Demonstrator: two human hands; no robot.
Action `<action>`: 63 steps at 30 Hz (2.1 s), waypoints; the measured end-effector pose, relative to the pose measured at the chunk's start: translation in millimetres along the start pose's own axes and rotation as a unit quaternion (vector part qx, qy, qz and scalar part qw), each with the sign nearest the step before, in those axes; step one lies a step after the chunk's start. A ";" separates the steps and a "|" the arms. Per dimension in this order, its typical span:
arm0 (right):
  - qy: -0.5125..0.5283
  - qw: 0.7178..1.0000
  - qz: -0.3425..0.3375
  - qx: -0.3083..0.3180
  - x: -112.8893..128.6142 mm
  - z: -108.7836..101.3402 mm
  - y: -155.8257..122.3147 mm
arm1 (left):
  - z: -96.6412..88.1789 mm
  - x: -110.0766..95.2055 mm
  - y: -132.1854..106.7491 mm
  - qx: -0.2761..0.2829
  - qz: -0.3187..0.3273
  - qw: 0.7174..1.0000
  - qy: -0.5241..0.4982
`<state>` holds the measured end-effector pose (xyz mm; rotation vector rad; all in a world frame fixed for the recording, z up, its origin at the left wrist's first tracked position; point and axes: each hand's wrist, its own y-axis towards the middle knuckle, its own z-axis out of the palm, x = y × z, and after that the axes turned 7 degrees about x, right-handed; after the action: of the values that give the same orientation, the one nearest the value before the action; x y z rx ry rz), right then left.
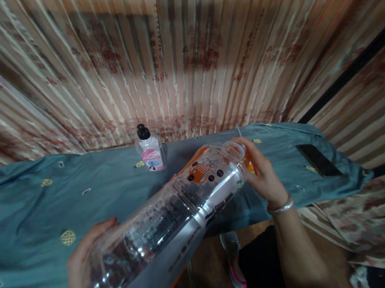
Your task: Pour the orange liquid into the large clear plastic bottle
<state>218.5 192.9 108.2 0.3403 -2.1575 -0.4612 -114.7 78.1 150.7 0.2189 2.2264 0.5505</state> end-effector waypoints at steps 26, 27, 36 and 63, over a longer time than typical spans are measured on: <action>-0.004 1.000 -0.004 -0.001 0.0 1.0 -0.2 | 2.4 4.3 -3.0 -0.009 -0.015 1.000 -0.011; -0.003 1.000 -0.005 0.000 -0.3 1.0 -0.2 | 2.2 4.8 -2.7 -0.010 -0.012 1.000 -0.008; -0.001 1.000 -0.008 0.008 -2.3 0.0 -0.7 | 2.9 3.9 -1.6 -0.014 -0.007 1.000 -0.017; -0.008 1.000 -0.018 -0.005 -1.0 0.5 -0.3 | 1.9 7.3 -2.9 0.011 0.018 1.000 0.008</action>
<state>218.7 193.2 107.1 0.3721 -2.1660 -0.4960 -117.9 78.5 143.4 0.2670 2.2483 0.5475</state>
